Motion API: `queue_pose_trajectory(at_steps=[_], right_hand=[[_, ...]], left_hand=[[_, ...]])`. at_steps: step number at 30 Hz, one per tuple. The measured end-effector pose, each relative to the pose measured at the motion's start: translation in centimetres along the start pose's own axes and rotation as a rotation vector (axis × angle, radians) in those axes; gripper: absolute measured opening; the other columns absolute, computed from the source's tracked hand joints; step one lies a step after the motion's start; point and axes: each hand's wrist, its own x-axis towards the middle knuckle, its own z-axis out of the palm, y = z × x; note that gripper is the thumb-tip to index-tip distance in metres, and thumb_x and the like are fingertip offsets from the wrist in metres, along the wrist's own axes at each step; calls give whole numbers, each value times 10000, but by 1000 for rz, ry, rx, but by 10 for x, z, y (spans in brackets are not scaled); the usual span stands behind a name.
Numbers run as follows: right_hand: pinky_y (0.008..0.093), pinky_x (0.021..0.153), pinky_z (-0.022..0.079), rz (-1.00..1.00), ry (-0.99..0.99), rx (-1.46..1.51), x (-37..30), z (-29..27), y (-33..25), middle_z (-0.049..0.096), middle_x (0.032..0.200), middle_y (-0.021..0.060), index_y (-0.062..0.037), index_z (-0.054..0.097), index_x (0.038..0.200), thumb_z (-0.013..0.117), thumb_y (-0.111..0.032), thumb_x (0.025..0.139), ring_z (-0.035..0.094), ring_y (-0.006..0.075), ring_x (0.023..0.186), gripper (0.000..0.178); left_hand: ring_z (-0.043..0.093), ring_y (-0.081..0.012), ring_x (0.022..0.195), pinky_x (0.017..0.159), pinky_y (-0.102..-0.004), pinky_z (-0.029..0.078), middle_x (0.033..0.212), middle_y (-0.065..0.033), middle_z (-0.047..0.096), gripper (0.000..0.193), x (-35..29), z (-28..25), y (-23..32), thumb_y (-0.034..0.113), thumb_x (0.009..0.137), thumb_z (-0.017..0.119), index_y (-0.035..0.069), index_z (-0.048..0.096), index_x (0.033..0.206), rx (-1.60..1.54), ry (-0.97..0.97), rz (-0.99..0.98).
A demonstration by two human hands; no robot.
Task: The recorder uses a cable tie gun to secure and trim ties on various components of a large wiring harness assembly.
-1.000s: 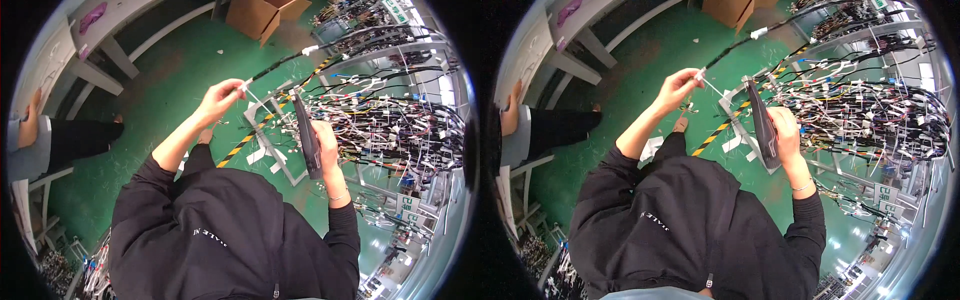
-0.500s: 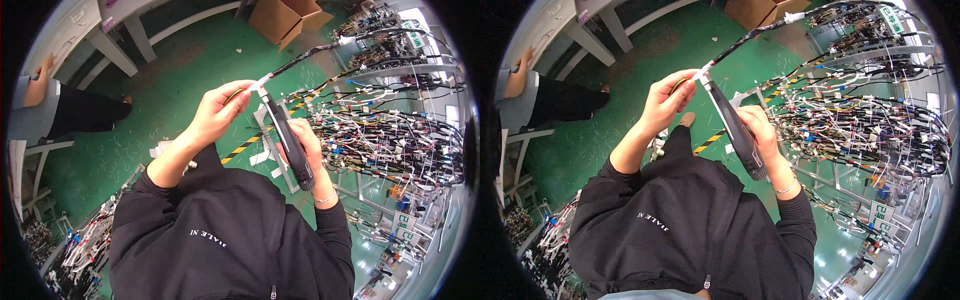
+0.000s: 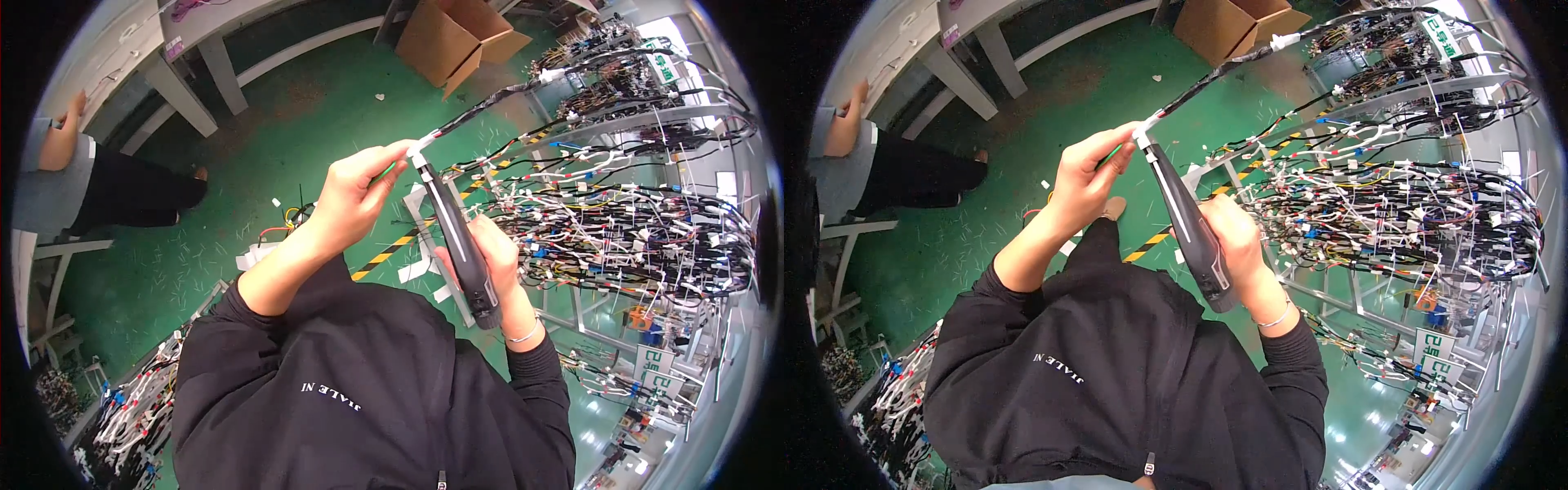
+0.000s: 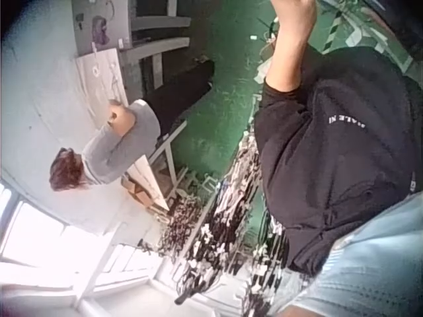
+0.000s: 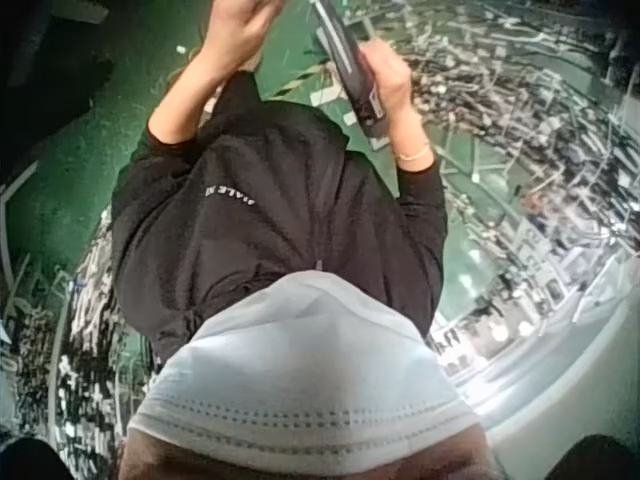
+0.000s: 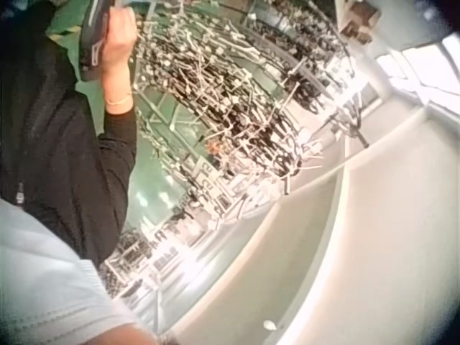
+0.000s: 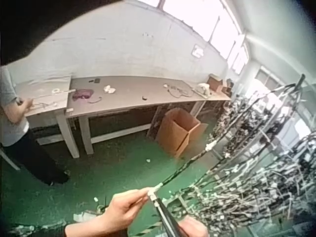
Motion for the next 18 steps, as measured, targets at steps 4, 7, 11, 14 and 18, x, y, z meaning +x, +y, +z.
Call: queue_pose_trajectory(at_steps=[4,7,11,14,18], right_hand=[[386,579,499,-24,4,-67,1,0,8,625,744,125,14,674,932,734,-43,737,620,301,653,212],[388,629,537,-94,64,-262,-9,-27,16,641,766,109,10,678,945,725,-43,740,637,299,674,217],[435,826,528,-169,29,-477,-39,-14,48,635,984,125,-25,654,1020,665,-90,792,631,305,915,238],[421,870,508,-89,243,-458,-50,-34,58,629,1002,128,-19,637,1058,680,-70,793,616,327,943,273],[326,604,544,-7,696,-372,-58,-99,86,587,987,102,-71,537,1230,706,-74,856,614,209,798,410]], left_hand=[[606,-184,713,693,-283,494,867,-114,679,290,10,-6,0,10,945,629,28,660,1233,-27,-7,50],[571,-83,897,802,-246,486,1059,-16,672,378,31,6,15,162,979,646,0,621,1320,-259,-216,-135],[566,-53,822,713,-211,463,959,19,680,341,25,6,-23,147,927,720,13,686,1240,-98,-102,-215],[461,-15,681,606,-191,378,805,65,582,254,36,5,-30,114,935,716,5,711,1164,-147,12,-378],[462,-17,668,610,-193,383,819,57,609,191,57,34,-76,121,961,691,7,724,1110,-161,0,-201]])
